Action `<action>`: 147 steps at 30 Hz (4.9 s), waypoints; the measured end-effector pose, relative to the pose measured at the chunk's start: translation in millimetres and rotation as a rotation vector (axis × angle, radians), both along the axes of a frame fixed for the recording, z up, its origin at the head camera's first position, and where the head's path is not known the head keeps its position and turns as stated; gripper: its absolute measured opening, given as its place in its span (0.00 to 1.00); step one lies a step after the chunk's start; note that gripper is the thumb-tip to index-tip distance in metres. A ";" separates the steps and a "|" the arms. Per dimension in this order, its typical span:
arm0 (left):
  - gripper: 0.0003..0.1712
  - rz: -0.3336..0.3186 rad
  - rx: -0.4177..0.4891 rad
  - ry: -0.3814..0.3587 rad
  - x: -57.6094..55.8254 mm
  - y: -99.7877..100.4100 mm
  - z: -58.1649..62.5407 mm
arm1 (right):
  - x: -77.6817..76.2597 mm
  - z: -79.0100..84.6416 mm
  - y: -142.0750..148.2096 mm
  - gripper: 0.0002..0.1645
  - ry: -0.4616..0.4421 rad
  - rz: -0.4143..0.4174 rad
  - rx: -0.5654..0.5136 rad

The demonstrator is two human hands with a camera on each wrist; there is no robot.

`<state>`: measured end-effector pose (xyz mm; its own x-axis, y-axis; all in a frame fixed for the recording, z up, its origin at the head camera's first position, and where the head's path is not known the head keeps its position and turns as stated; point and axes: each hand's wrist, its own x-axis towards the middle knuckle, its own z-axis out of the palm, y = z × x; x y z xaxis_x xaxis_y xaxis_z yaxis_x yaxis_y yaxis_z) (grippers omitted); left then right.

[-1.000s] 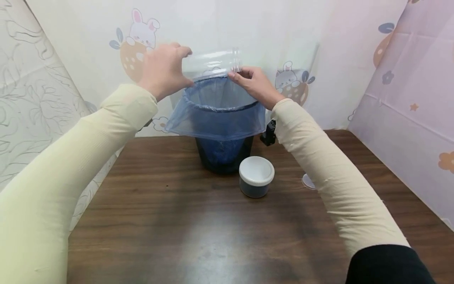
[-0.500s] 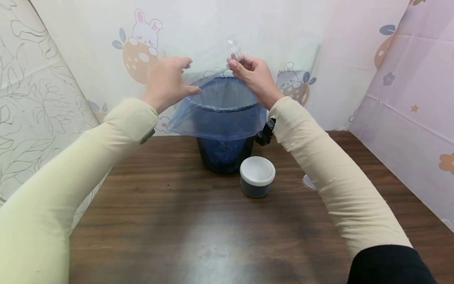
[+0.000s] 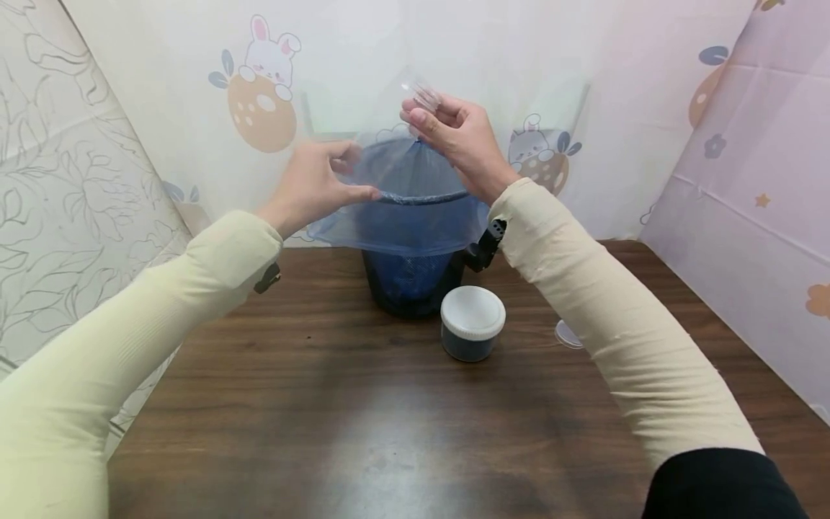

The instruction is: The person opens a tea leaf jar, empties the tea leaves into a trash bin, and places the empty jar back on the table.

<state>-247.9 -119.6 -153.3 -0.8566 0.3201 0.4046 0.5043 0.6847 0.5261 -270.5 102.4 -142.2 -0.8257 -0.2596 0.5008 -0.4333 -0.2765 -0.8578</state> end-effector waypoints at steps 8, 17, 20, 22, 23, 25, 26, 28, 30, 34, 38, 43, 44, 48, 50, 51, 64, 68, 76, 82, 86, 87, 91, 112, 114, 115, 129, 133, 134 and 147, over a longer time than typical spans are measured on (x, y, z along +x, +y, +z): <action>0.41 -0.102 0.106 -0.149 7.1 1.3 -13.9 | 9.7 1.9 -5.7 0.27 0.080 0.034 0.062; 0.39 -0.132 0.133 -0.155 17.0 -4.7 -28.9 | 24.7 3.5 -17.4 0.28 0.047 -0.009 0.169; 0.38 -0.138 0.113 -0.161 20.9 -6.6 -35.9 | 28.3 -0.7 -20.3 0.27 0.036 -0.042 0.215; 0.37 -0.138 0.105 -0.177 23.8 -7.3 -41.3 | 29.8 -5.0 -21.5 0.27 0.043 -0.056 0.253; 0.37 -0.136 0.105 -0.186 25.2 -7.5 -44.0 | 30.8 -7.0 -22.0 0.26 0.038 -0.063 0.270; 0.37 -0.131 0.107 -0.204 27.7 -7.6 -50.3 | 32.2 -11.4 -23.0 0.27 0.035 -0.069 0.313; 0.36 -0.133 0.116 -0.221 28.9 -7.3 -53.7 | 33.3 -13.6 -23.7 0.27 0.034 -0.070 0.331; 0.36 -0.137 0.116 -0.237 30.6 -6.6 -61.0 | 35.6 -18.0 -25.9 0.28 0.022 -0.066 0.360; 0.35 -0.152 0.117 -0.251 32.1 -6.0 -68.8 | 38.8 -22.5 -29.0 0.29 0.013 -0.050 0.368; 0.32 -0.180 0.106 -0.243 35.0 -3.7 -84.9 | 46.3 -32.3 -35.1 0.30 0.039 -0.043 0.424; 0.33 -0.193 0.122 -0.239 36.5 -1.7 -100.1 | 52.4 -41.3 -38.5 0.29 0.084 -0.048 0.523; 0.35 -0.201 0.126 -0.258 36.9 -1.5 -117.2 | 52.3 -55.0 -37.9 0.29 0.096 -0.047 0.594; 0.36 -0.207 0.131 -0.261 36.5 -1.3 -120.8 | 51.5 -58.4 -37.4 0.29 0.096 -0.044 0.596; 0.37 -0.225 0.151 -0.290 34.7 -0.4 -136.0 | 48.9 -72.0 -35.5 0.29 0.104 -0.050 0.631; 0.39 -0.233 0.158 -0.310 34.8 0.2 -143.3 | 48.2 -78.5 -34.5 0.29 0.097 -0.044 0.647; 0.39 -0.236 0.160 -0.319 35.1 0.7 -146.8 | 48.2 -81.3 -34.0 0.30 0.092 -0.044 0.658; 0.39 -0.249 0.117 -0.370 34.3 5.8 -184.2 | 47.1 -113.9 -25.2 0.37 -0.006 0.005 0.685; 0.41 -0.263 0.107 -0.364 30.8 4.8 -194.8 | 45.5 -124.3 -25.1 0.37 -0.003 -0.004 0.696; 0.44 -0.244 0.087 -0.400 27.4 2.1 -215.0 | 43.8 -146.0 -28.4 0.36 -0.040 -0.004 0.684; 0.44 -0.249 0.093 -0.362 24.6 2.4 -224.9 | 41.3 -151.6 -29.7 0.36 -0.037 -0.005 0.679; 0.43 -0.252 0.131 -0.339 22.5 3.1 -225.3 | 38.5 -150.9 -29.9 0.35 -0.024 -0.004 0.666; 0.43 -0.251 0.138 -0.335 22.0 3.5 -224.6 | 38.1 -150.5 -29.7 0.35 -0.022 -0.006 0.662; 0.44 -0.246 0.144 -0.318 21.4 4.7 -222.1 | 37.5 -149.5 -29.5 0.35 -0.030 0.002 0.625; 0.39 -0.031 0.107 -0.400 40.8 11.0 -236.0 | 41.7 -160.5 -27.8 0.41 -0.074 0.059 0.632; 0.40 -0.024 0.125 -0.412 44.2 10.5 -239.5 | 42.0 -161.1 -24.5 0.43 -0.072 0.064 0.644; 0.41 -0.025 0.137 -0.419 46.2 10.4 -240.5 | 42.3 -160.7 -22.0 0.43 -0.068 0.063 0.656; 0.57 0.099 0.413 -0.535 113.5 10.0 -231.4 | 46.9 -145.4 48.7 0.33 -0.031 0.101 0.814; 0.60 0.088 0.526 -0.542 141.1 23.5 -227.1 | 48.7 -143.1 69.3 0.33 -0.028 0.068 0.876; 0.60 0.070 0.531 -0.546 146.8 27.6 -226.0 | 48.9 -143.1 73.5 0.33 -0.033 0.058 0.897; 0.54 -0.065 0.628 -0.510 140.0 97.1 -231.0 | 48.3 -162.6 92.2 0.50 0.027 -0.044 1.231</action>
